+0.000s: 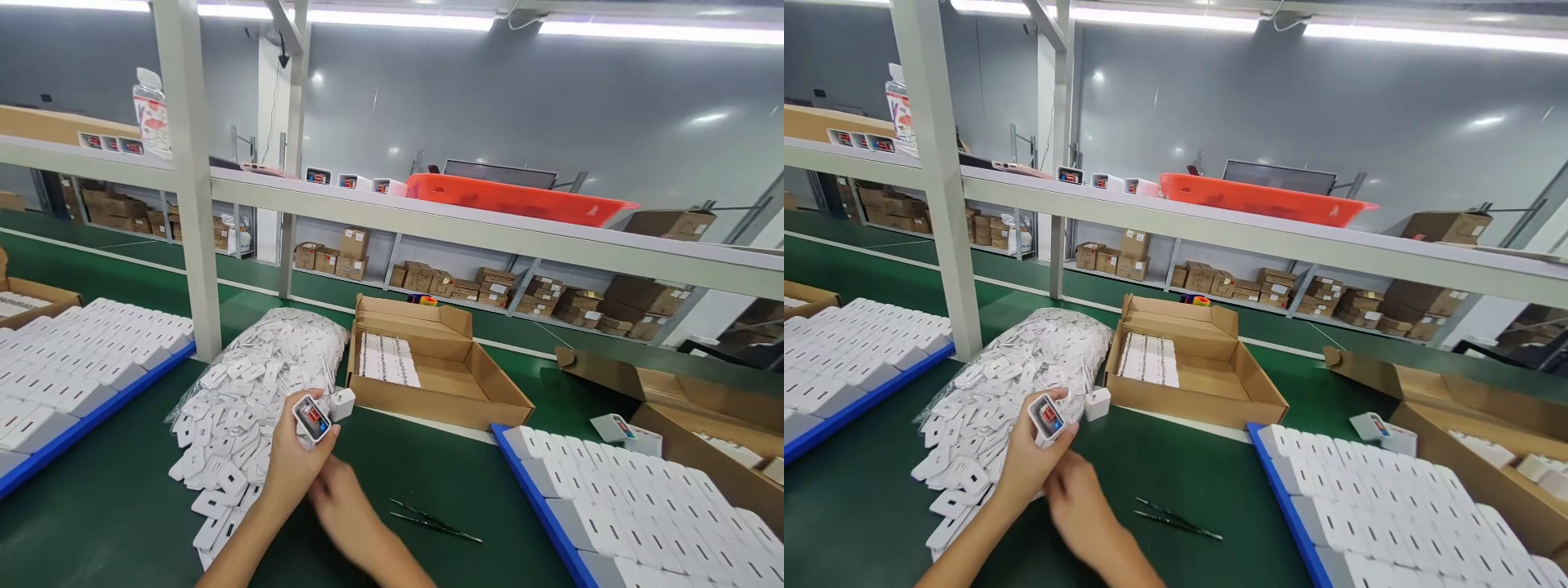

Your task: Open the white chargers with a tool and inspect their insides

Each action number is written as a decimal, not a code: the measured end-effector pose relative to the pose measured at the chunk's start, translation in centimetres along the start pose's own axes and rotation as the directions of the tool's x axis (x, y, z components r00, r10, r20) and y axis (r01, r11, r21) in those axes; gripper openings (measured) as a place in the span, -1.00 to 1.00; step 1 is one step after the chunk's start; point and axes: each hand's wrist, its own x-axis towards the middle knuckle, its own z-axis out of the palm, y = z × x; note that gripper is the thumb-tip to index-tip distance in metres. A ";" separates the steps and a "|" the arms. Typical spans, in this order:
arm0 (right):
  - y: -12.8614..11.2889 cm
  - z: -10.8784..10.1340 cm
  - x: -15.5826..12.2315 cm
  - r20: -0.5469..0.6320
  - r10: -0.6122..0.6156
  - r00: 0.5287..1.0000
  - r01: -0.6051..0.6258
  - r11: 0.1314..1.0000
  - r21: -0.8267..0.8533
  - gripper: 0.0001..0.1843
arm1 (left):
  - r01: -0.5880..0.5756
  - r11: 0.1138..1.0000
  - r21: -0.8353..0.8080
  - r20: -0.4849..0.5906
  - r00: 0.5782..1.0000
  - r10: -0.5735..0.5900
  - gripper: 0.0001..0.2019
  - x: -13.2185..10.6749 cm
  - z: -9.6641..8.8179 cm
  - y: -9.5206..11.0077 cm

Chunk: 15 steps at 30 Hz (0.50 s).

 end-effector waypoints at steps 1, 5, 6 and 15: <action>0.4 0.5 -0.6 0.047 -0.043 0.998 0.050 0.987 -0.153 -0.79 | -0.018 1.000 0.005 -0.019 1.000 0.018 -0.65 0.0 -0.1 0.1; 1.3 1.1 -2.8 0.208 0.013 0.978 0.155 0.619 -0.770 -0.71 | -0.063 0.997 0.045 -0.016 0.998 0.064 -0.70 -0.5 0.0 0.3; 1.2 0.9 -3.2 0.183 0.058 0.981 0.121 0.555 -0.823 -0.73 | -0.073 0.996 0.057 -0.003 0.997 0.073 -0.70 -0.6 0.0 0.3; -0.1 -3.8 -5.6 -0.108 0.246 0.963 -0.229 0.541 -0.809 -0.67 | -0.164 0.979 0.124 0.167 0.976 0.142 -0.63 -1.6 0.8 0.5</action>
